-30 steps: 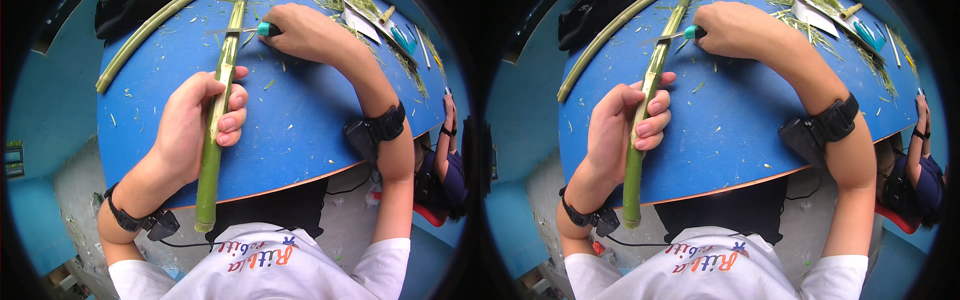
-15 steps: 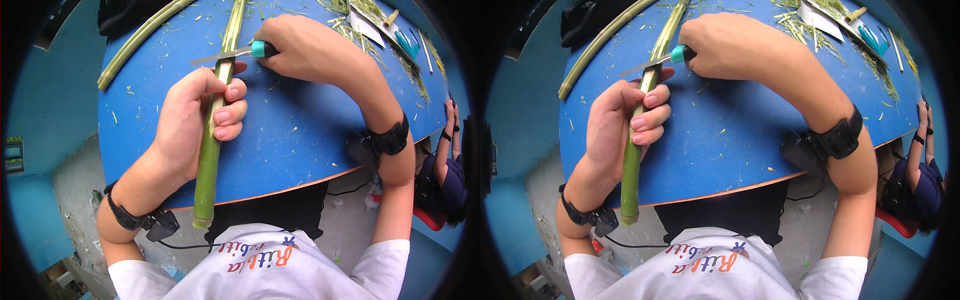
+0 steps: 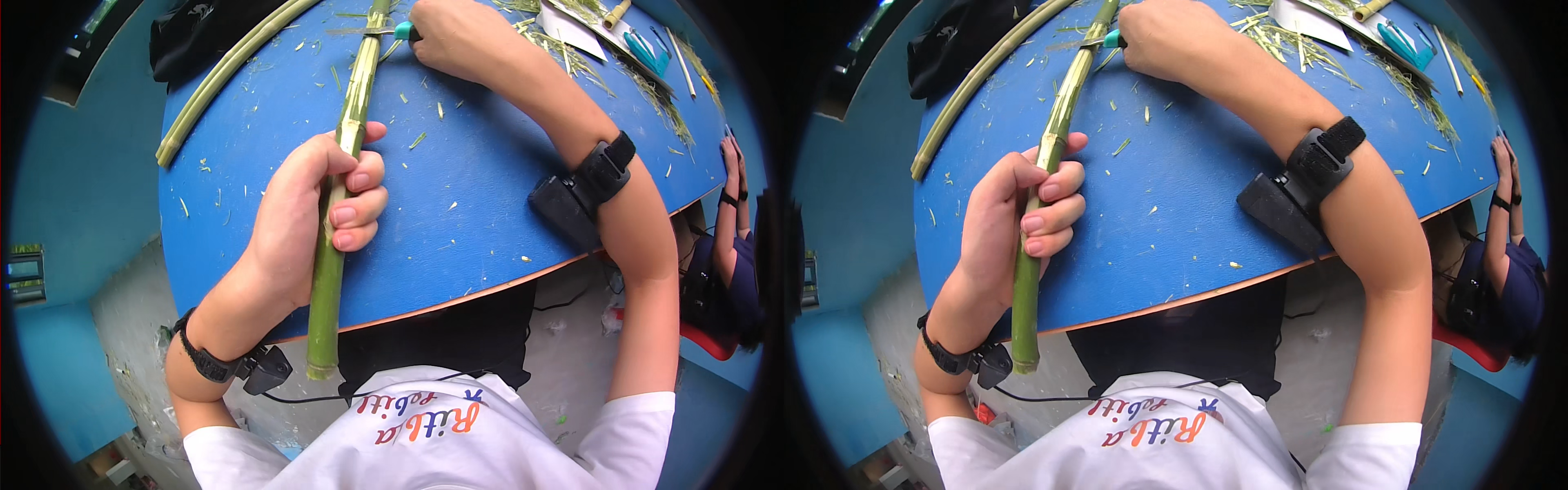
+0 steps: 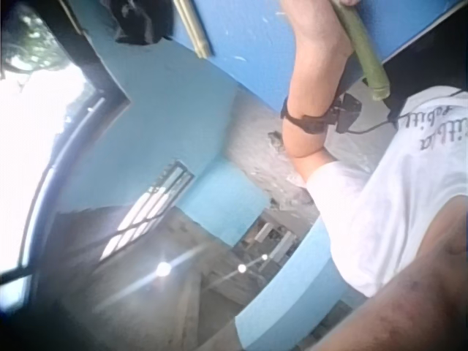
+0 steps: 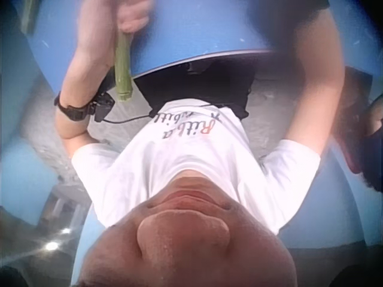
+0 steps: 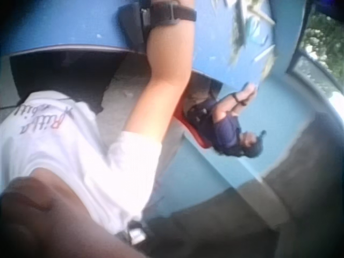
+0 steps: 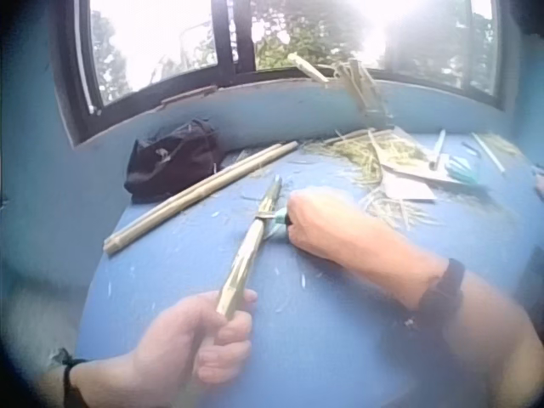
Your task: The recorder uses a utility knife to peel and trim a stalk of green bamboo on a table.
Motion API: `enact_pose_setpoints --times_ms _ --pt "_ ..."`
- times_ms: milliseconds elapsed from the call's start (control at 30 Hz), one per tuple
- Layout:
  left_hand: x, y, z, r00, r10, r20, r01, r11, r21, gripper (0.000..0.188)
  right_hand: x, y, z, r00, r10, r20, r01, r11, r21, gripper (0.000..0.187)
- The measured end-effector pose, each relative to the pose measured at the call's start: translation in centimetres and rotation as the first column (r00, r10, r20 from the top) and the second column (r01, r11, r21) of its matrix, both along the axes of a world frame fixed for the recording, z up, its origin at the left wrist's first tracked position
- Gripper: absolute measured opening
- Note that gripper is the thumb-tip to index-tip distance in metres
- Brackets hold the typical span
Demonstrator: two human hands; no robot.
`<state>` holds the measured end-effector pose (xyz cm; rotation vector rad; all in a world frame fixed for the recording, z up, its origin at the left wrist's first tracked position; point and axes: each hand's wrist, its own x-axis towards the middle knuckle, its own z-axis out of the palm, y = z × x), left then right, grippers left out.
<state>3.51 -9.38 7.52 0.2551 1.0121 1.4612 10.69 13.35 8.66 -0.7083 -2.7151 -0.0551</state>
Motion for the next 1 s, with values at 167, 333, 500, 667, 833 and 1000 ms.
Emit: enact_pose_setpoints --times_ms 167,333,500,667,833,1000 --pt "-1.6 0.3 -0.8 0.995 -0.043 0.085 0.039 0.998 0.055 0.027 -1.1 -2.6 -2.2 0.993 0.092 0.074 -0.082 0.988 -0.134 0.018" --pt "-1.4 0.2 -0.9 0.993 -0.029 0.117 0.023 0.998 0.05 0.021 -0.1 -4.2 -1.7 0.977 0.204 0.062 -0.181 0.948 -0.263 0.018" --pt "-1.1 0.3 -0.9 0.996 -0.045 0.071 0.045 0.999 0.009 0.011 1.0 -5.9 -1.5 0.956 0.29 0.051 -0.274 0.939 -0.21 0.015" --pt "-0.1 0.7 -1.3 0.999 -0.036 0.03 0.036 0.999 0.007 0.015 0.5 -4.1 -2.5 0.994 0.085 0.075 -0.073 0.986 -0.153 0.016" --pt "0.1 1.6 -1.7 1.0 -0.013 0.017 0.013 1.0 0.013 0.013 -0.5 -2.1 -2.1 0.984 0.049 0.172 -0.015 0.98 -0.197 0.018" --pt "-0.1 3.4 -3.1 0.996 0.019 0.089 -0.022 0.999 0.028 0.009 -1.6 -0.3 -3.0 0.987 0.011 0.163 0.004 0.996 -0.092 0.018"
